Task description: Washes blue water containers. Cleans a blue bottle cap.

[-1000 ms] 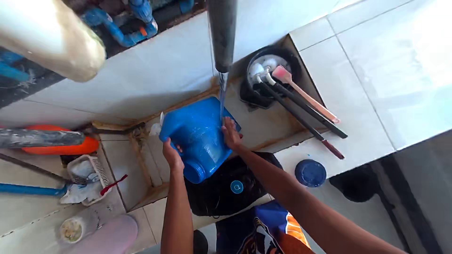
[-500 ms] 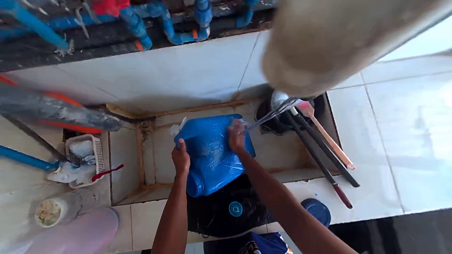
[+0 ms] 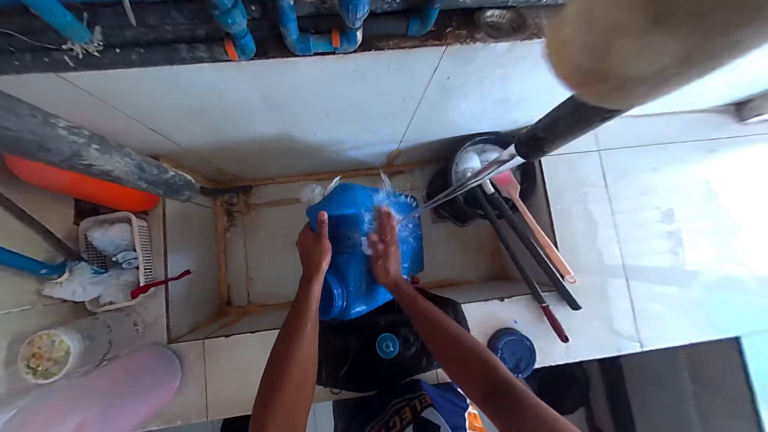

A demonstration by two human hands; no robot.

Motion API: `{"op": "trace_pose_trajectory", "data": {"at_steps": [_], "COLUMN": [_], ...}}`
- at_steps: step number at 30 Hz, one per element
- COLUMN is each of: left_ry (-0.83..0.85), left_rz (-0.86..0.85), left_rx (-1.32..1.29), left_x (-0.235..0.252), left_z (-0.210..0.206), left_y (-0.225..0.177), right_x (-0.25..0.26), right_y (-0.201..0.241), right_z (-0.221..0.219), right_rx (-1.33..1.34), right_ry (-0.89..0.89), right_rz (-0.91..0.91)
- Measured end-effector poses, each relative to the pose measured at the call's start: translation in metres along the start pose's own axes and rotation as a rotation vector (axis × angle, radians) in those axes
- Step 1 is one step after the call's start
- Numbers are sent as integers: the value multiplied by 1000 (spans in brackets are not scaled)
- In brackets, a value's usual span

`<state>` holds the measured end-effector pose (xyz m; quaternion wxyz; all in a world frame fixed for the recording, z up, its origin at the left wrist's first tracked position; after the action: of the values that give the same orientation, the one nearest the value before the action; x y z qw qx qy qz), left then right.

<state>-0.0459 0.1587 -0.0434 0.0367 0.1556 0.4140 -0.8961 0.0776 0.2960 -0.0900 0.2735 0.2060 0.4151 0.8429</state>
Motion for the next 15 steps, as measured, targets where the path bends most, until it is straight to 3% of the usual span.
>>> {"op": "trace_pose_trajectory", "data": {"at_steps": [2,4,7,9,13,15], "left_ry": [67,114,133,157,219,235], "left_rz": [-131,-277,-457,-508,-524,-551], "left_rx": [15,32,75,141,165,167], "left_x": [-8,-22,-32,-35,-30,-43], "left_z": [0,6,20,22,5,8], "left_y": [-23,-51,-73,-77,-94,-91], "right_x": [21,63,125,130,109,117], "right_y": [50,56,3,-12,60,55], "right_z": [6,28,71,91,109,115], "right_rx": [-31,30,374,477,194,260], "right_ry": [-21,-97,12,152,124,177], "right_rz": [215,259,-89,-152,215,159]}}
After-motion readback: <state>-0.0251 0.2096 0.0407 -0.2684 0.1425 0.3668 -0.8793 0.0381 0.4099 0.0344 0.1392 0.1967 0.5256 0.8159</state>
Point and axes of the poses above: each hand's wrist, its own x-axis towards the middle knuckle, its own z-axis out of the back of the hand, y = z × x, the point moved 1 cm from there along x, towards the middle knuckle, and after that the axes turned 6 degrees about -y, right-handed, at the moved point
